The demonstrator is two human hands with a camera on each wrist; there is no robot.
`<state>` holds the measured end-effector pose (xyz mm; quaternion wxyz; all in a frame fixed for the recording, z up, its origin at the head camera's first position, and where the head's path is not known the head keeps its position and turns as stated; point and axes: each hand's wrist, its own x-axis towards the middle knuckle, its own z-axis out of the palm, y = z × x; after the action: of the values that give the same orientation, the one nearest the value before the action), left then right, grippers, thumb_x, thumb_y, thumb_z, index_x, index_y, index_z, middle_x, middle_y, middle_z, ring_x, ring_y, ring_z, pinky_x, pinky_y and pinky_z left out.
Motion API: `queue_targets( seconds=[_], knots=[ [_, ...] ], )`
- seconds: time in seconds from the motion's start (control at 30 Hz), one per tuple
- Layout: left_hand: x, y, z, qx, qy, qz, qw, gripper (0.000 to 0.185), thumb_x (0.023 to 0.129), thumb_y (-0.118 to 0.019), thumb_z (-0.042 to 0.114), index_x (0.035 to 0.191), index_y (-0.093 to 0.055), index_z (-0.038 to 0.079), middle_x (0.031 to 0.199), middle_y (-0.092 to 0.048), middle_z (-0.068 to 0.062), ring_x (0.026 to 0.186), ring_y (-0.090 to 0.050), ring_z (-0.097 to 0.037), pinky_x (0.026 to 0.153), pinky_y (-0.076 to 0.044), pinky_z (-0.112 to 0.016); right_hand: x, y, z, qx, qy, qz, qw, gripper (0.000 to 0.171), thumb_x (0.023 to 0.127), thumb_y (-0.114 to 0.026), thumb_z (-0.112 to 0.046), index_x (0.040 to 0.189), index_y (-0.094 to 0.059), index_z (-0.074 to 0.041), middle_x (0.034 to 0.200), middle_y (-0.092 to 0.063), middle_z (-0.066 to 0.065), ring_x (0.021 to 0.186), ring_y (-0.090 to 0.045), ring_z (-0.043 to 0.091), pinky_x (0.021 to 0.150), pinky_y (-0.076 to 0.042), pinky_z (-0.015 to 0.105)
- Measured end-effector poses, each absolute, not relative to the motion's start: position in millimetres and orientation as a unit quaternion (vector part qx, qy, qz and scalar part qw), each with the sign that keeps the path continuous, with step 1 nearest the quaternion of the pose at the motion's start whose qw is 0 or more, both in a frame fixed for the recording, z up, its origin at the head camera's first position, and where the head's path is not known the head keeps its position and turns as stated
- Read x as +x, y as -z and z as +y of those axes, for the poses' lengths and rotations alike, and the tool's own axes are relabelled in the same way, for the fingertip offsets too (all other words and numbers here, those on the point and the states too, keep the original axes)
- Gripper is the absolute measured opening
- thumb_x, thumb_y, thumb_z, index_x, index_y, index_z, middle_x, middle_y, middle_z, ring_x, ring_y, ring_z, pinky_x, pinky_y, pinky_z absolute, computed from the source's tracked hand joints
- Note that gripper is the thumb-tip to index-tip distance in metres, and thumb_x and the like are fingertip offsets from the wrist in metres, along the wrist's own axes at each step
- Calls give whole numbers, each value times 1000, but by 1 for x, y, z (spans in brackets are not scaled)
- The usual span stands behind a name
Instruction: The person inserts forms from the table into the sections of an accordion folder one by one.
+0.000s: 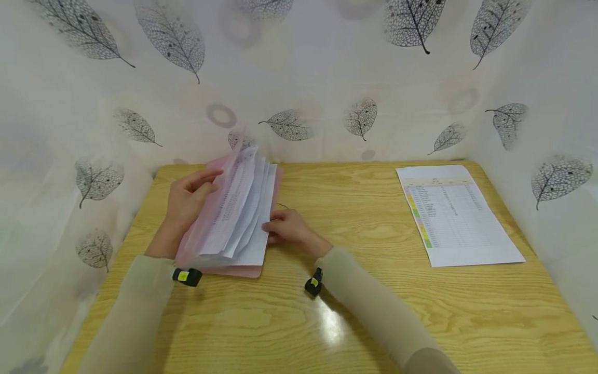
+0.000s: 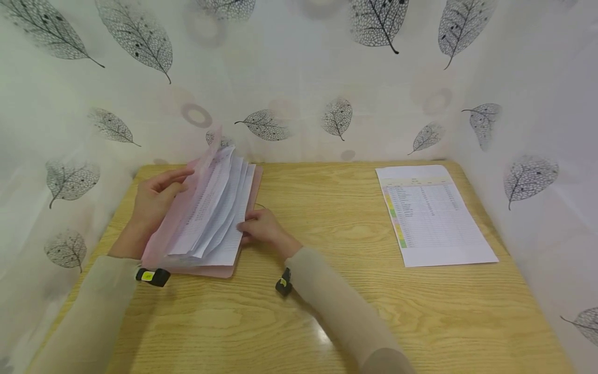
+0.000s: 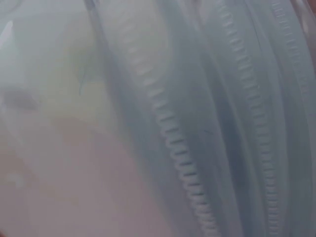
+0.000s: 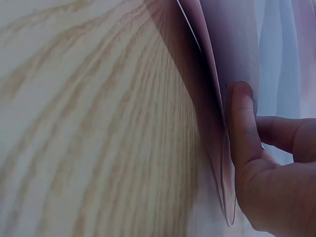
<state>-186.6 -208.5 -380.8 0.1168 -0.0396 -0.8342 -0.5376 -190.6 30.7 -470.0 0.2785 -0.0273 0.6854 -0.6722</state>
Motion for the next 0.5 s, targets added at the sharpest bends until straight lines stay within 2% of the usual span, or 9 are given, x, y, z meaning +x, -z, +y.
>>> queue_targets(
  seconds=[0.13,0.33,0.4,0.5],
  knots=[
    [-186,381,-208,-36,538,-833,120,33,97,-62,0,128,-74,0,124,-75,-11,105,-64,14,89,-49,-7,-191,470,30,-12,691,662,290,25,100,-63,0,120,-67,15,83,-74,11,66,-70,11,67,-63,29],
    [-186,381,-210,-38,536,-834,126,32,97,-63,1,127,-74,-1,118,-77,2,105,-64,13,88,-49,-7,-192,467,36,31,725,625,289,25,103,-57,1,120,-64,17,77,-69,10,63,-71,16,65,-64,31],
    [-186,380,-210,-38,537,-833,124,32,97,-62,1,127,-74,-1,120,-77,-2,105,-64,13,88,-49,-7,-192,466,38,35,726,623,290,25,104,-55,2,121,-63,18,77,-69,10,63,-71,16,66,-64,31],
    [-186,379,-208,-40,538,-833,122,33,98,-62,0,128,-74,-1,126,-74,-16,105,-64,13,88,-49,-7,-192,466,39,32,726,621,294,25,104,-54,3,120,-63,20,76,-70,11,62,-71,17,66,-64,31]
  ],
)
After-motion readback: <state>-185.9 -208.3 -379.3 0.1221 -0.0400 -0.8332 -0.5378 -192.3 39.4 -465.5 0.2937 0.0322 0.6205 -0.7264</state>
